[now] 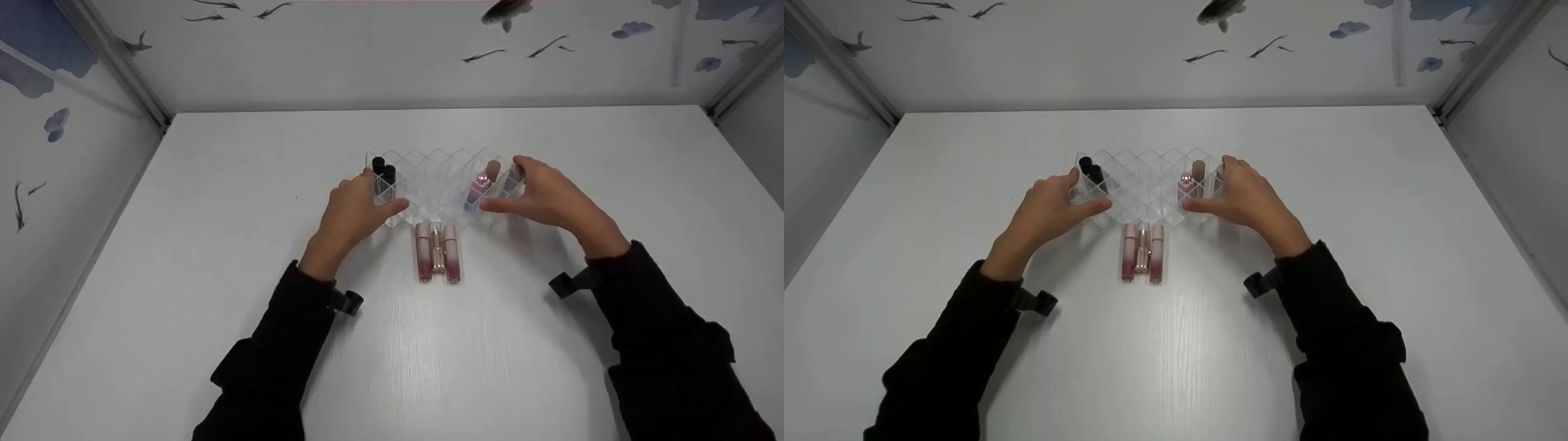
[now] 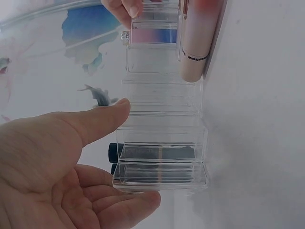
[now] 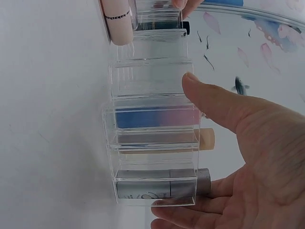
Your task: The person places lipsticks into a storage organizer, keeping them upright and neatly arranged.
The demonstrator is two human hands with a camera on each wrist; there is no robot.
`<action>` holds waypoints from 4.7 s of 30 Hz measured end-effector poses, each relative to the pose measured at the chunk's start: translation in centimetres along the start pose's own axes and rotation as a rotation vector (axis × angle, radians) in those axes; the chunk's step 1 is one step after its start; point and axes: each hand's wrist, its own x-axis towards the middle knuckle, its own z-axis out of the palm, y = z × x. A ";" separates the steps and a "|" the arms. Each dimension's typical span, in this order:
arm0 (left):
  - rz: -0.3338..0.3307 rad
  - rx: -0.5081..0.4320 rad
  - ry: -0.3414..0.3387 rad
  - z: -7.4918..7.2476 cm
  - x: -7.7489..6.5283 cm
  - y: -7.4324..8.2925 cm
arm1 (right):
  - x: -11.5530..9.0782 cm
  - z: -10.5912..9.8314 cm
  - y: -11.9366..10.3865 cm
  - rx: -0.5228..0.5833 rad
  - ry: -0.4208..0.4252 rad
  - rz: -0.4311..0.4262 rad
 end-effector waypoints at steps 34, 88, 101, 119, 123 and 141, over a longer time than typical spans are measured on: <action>0.240 -0.057 0.228 -2.2 -1.9 2.7 | -0.2 -0.1 0.2 0.012 0.033 -0.026; -0.012 0.210 -0.165 2.7 -1.7 2.8 | -0.1 -0.1 0.4 -0.010 0.027 -0.036; -0.021 0.276 -0.149 2.6 -1.5 2.6 | 0.0 0.0 0.3 -0.011 0.027 -0.029; -0.025 0.255 -0.118 2.9 -1.4 2.3 | 0.0 0.0 0.3 -0.003 0.025 -0.012; -0.026 0.245 -0.123 2.8 -1.4 2.3 | 0.0 -0.1 0.3 -0.004 0.023 -0.014; 0.030 0.013 -0.174 1.1 -1.5 2.5 | -0.2 0.0 0.2 0.015 0.020 -0.020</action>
